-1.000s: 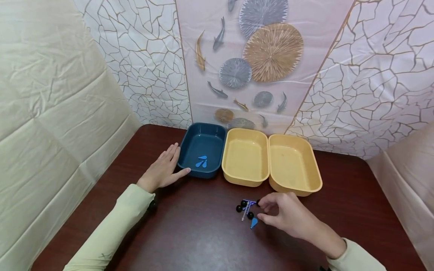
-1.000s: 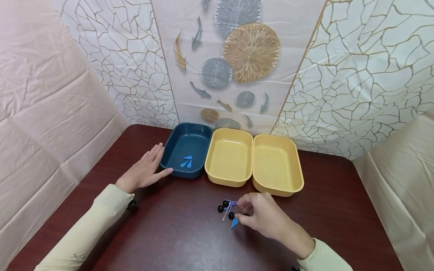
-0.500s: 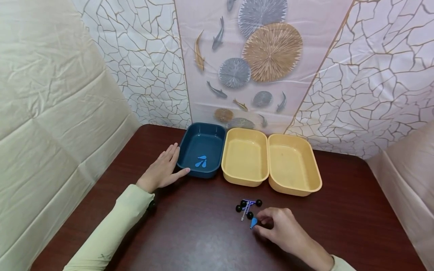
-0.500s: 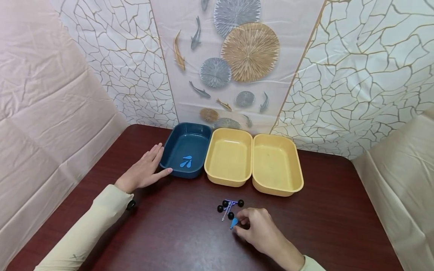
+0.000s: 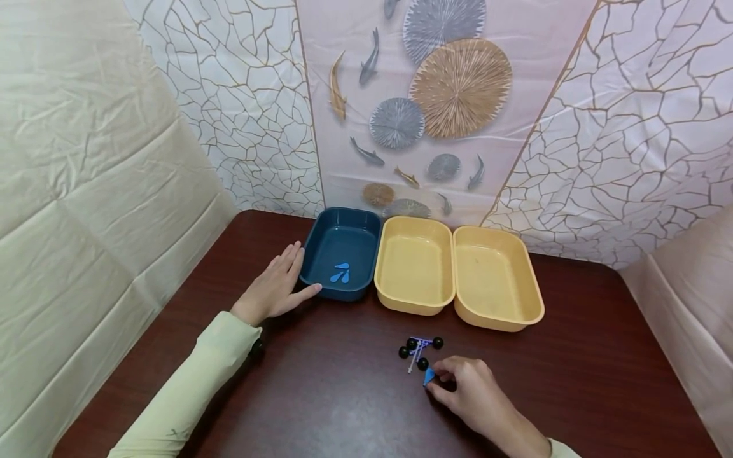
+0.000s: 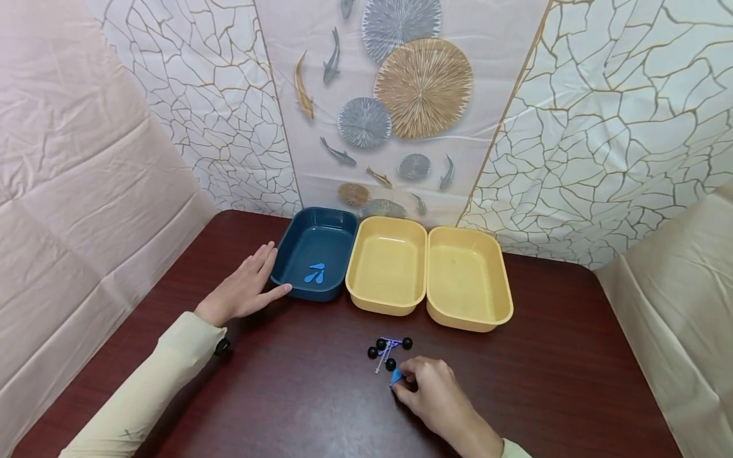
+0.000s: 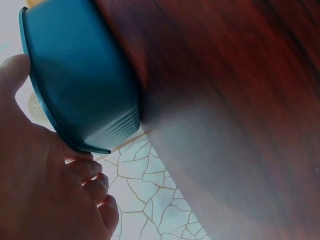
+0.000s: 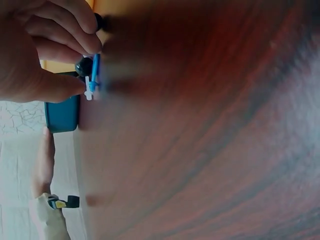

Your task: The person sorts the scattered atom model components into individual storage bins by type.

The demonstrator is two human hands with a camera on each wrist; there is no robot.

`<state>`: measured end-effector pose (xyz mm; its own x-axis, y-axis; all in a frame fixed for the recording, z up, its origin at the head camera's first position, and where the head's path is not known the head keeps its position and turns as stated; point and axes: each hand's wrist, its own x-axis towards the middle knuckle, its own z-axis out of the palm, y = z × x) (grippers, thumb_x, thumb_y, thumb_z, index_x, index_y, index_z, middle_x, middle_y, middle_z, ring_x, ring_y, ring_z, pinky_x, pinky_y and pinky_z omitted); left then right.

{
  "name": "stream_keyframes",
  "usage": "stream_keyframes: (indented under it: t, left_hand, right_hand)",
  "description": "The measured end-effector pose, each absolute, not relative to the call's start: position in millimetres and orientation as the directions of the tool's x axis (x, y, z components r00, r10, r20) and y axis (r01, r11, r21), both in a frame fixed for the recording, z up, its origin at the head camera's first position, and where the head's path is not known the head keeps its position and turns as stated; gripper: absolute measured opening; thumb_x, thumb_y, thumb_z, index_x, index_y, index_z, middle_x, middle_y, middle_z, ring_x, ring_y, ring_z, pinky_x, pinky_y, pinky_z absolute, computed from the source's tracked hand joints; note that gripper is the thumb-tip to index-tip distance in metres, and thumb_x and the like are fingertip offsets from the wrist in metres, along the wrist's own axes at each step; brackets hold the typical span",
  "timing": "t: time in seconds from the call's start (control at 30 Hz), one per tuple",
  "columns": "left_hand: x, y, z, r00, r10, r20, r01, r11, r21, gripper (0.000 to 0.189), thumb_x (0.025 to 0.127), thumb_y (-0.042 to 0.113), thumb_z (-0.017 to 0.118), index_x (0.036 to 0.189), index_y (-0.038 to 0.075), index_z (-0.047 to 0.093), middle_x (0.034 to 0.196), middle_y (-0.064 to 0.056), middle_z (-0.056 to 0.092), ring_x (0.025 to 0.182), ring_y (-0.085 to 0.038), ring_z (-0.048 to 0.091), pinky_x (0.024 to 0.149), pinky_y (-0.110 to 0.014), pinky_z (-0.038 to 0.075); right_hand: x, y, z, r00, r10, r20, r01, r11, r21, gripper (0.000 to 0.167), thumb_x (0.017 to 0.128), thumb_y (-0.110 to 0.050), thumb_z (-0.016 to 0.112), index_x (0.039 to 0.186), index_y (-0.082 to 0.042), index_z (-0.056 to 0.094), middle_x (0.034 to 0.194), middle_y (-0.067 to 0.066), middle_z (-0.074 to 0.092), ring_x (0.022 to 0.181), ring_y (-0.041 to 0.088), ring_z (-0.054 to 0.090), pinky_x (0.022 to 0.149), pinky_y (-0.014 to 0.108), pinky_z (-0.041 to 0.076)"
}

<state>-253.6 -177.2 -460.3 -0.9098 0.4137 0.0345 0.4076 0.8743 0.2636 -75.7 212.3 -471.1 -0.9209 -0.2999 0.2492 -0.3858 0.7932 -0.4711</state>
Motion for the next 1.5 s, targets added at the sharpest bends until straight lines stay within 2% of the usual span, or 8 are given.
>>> stream_keyframes:
  t: [0.4,0.93,1.5]
  left_hand:
    - [-252.8,-176.9,-460.2,-0.910,0.413,0.032,0.406,0.873,0.269,0.101,0.102,0.067,0.048,0.168,-0.002,0.015,0.178,-0.020,0.010,0.165,-0.039,0.014,0.133,-0.057,0.018]
    - [-252.5,-177.0,-459.8,-0.910,0.414,0.025,0.404,0.871,0.279,0.101,0.102,0.066,0.049,0.168,-0.002,0.013,0.178,-0.020,0.009,0.166,-0.039,0.013,0.134,-0.057,0.016]
    - [-252.5,-176.7,-460.8,-0.910,0.413,0.025,0.402,0.869,0.289,0.101,0.103,0.066,0.050,0.168,-0.002,0.013,0.178,-0.020,0.008,0.166,-0.039,0.013,0.134,-0.057,0.017]
  right_hand:
    - [-75.1,201.5,-476.8,-0.937,-0.220,0.271,-0.319,0.857,-0.406,0.020,0.075,-0.012,0.094,0.089,-0.010,0.080,0.081,-0.004,0.074,0.073,0.006,0.071,0.064,0.022,0.058]
    - [-75.2,203.0,-474.8,-0.942,-0.237,0.238,-0.322,0.842,-0.433,0.020,0.074,-0.010,0.094,0.088,-0.011,0.080,0.083,-0.003,0.075,0.072,0.004,0.071,0.062,0.019,0.057]
    - [-79.1,200.3,-471.2,-0.961,-0.196,0.196,-0.267,0.844,-0.465,0.021,0.071,-0.009,0.094,0.084,-0.012,0.078,0.078,-0.003,0.074,0.069,0.003,0.070,0.062,0.019,0.057]
